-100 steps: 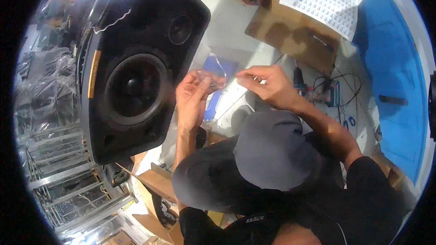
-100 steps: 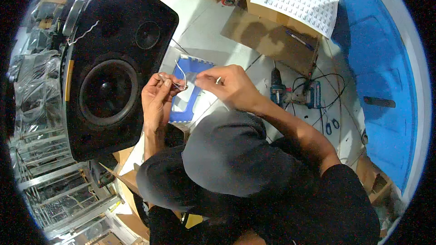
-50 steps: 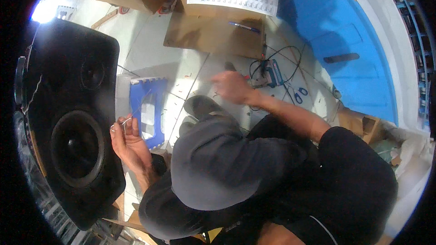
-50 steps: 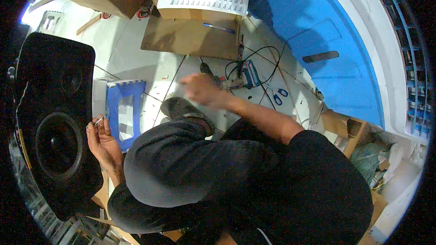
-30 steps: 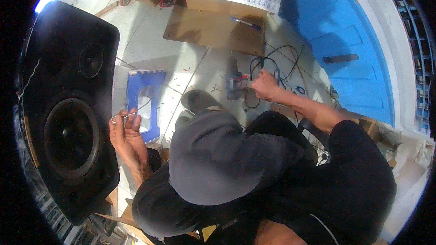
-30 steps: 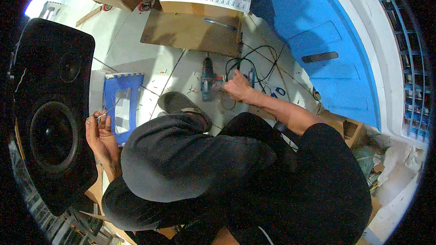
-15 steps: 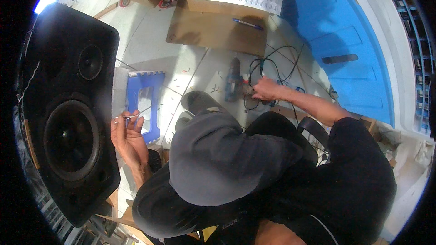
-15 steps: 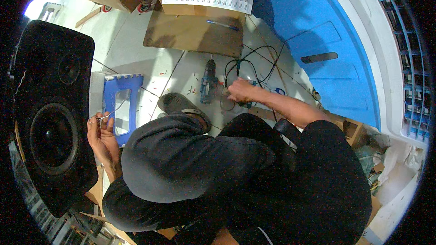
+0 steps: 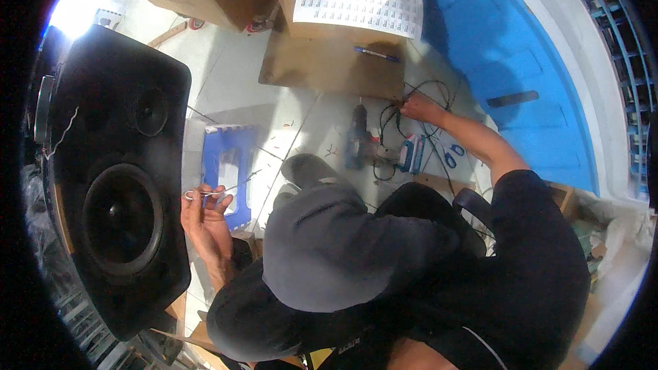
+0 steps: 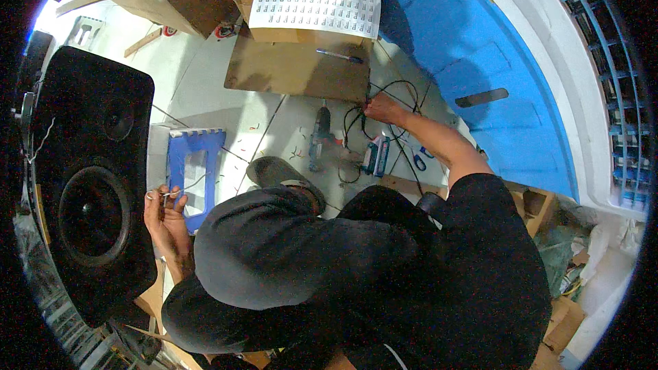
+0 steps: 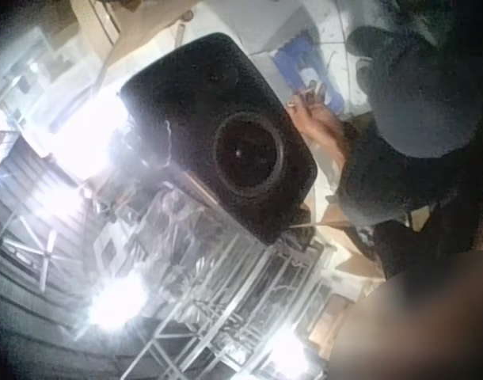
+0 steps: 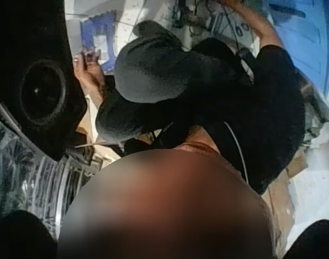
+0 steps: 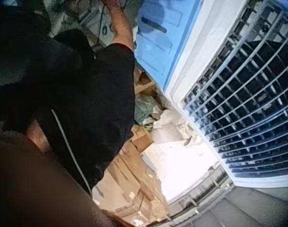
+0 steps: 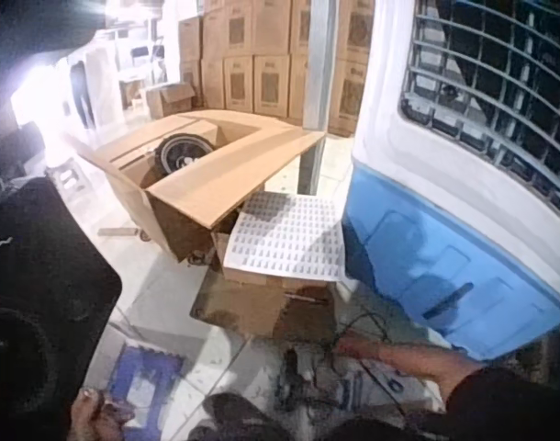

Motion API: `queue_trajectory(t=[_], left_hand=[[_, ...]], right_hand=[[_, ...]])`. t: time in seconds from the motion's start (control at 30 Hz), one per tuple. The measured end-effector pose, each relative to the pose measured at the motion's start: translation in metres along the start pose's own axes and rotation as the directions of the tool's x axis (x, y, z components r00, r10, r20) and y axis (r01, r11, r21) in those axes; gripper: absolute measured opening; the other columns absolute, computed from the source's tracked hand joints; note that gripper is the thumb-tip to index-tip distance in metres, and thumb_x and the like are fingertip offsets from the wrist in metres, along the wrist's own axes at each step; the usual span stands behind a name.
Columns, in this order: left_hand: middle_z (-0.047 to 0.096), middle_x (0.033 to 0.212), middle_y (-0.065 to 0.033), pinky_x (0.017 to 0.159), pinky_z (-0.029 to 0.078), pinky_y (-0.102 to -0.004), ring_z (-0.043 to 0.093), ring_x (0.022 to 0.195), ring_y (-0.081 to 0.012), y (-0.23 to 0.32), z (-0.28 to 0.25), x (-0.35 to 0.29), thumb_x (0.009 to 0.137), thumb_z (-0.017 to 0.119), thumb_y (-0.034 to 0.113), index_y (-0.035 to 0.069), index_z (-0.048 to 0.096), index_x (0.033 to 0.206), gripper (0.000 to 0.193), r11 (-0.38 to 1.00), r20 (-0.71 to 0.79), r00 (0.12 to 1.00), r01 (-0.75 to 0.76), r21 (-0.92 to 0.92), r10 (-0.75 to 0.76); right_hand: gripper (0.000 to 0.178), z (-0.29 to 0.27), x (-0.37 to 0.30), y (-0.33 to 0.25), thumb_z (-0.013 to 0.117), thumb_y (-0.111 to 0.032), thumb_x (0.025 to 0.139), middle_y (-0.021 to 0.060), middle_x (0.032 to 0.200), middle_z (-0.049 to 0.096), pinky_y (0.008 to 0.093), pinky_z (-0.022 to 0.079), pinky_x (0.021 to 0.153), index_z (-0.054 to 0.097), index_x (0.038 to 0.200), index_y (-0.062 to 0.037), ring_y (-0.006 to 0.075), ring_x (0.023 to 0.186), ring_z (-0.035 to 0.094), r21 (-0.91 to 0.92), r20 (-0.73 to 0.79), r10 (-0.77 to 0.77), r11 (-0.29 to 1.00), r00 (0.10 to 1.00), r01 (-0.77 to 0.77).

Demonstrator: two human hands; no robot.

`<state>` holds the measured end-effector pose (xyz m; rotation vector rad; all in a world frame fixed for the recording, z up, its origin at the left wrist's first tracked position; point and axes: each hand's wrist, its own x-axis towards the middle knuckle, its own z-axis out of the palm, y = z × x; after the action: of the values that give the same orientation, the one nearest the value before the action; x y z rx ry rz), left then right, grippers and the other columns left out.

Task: The person assembles a speaker by attaching a circular component to the top, soldering wires, and securing the part. They handle the speaker, a soldering iron, and wires throughout the process.

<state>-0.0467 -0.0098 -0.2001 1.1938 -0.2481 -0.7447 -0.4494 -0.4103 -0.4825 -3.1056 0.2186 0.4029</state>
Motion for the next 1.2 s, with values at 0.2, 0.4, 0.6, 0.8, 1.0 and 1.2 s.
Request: queue_trajectory(t=[0.2,0.4,0.6,0.8,1.0,1.2], left_hand=[[0.064,0.100,-0.0121,0.076,0.062,-0.0427,0.070,0.094,-0.0303,0.000,0.000,0.001,0.099,0.060,0.014,0.004,0.055,0.104,0.012,0.999,-0.041,0.999,0.021,0.026,-0.020],[0.065,0.097,-0.0105,0.079,0.061,-0.0446,0.070,0.092,-0.0298,-0.004,0.004,-0.004,0.099,0.058,0.010,0.004,0.058,0.109,0.011,0.993,0.131,0.990,0.065,-0.102,-0.052],[0.066,0.097,-0.0112,0.079,0.060,-0.0448,0.071,0.095,-0.0304,-0.004,0.004,-0.010,0.099,0.060,0.010,0.005,0.059,0.105,0.008,0.990,0.173,0.982,0.093,-0.101,-0.075],[0.069,0.101,-0.0161,0.080,0.060,-0.0413,0.070,0.095,-0.0284,0.008,0.005,-0.012,0.099,0.063,0.011,0.003,0.058,0.106,0.012,0.999,0.197,0.980,0.001,-0.037,0.006],[0.071,0.107,-0.0219,0.084,0.060,-0.0405,0.072,0.092,-0.0279,0.080,0.014,-0.031,0.098,0.062,0.006,0.000,0.057,0.110,0.015,0.963,0.203,0.952,-0.253,0.096,0.230],[0.071,0.096,-0.0213,0.072,0.060,-0.0366,0.071,0.081,-0.0249,0.188,0.037,-0.071,0.100,0.059,0.007,0.001,0.056,0.102,0.008,0.553,-0.029,0.594,-0.728,0.406,0.804]], right_hand=[[0.017,0.020,-0.048,0.022,0.060,-0.014,0.087,0.0149,0.090,0.066,0.0419,0.058,0.066,0.064,0.099,-0.0034,0.0301,0.085,0.068,0.041,-0.099,0.232,0.973,0.968,-0.229],[0.030,-0.027,-0.097,0.007,0.054,-0.013,0.092,0.0228,0.108,0.067,0.0480,0.054,0.074,0.060,0.119,-0.0020,0.0380,0.095,0.067,-0.194,0.080,0.253,0.953,0.964,-0.234],[0.015,-0.098,-0.072,-0.015,0.064,-0.016,0.087,0.0114,0.083,0.063,0.0398,0.053,0.063,0.061,0.097,-0.0059,0.0282,0.077,0.065,-0.206,-0.416,0.012,0.973,0.910,-0.107],[0.025,-0.234,-0.054,-0.026,0.072,-0.010,0.085,0.0084,0.080,0.062,0.0357,0.050,0.051,0.056,0.102,-0.0036,0.0257,0.059,0.060,-0.142,-0.794,-0.139,0.989,0.592,0.042],[0.028,-0.347,-0.062,-0.075,0.061,-0.004,0.091,0.0159,0.084,0.063,0.0399,0.052,0.061,0.049,0.115,-0.0031,0.0262,0.067,0.061,0.211,-0.959,0.184,0.971,0.216,0.111],[0.023,-0.452,0.000,-0.119,0.055,-0.007,0.093,0.0164,0.085,0.063,0.0388,0.051,0.066,0.047,0.114,-0.0060,0.0240,0.071,0.059,0.277,-0.959,0.249,0.721,0.136,0.634]])
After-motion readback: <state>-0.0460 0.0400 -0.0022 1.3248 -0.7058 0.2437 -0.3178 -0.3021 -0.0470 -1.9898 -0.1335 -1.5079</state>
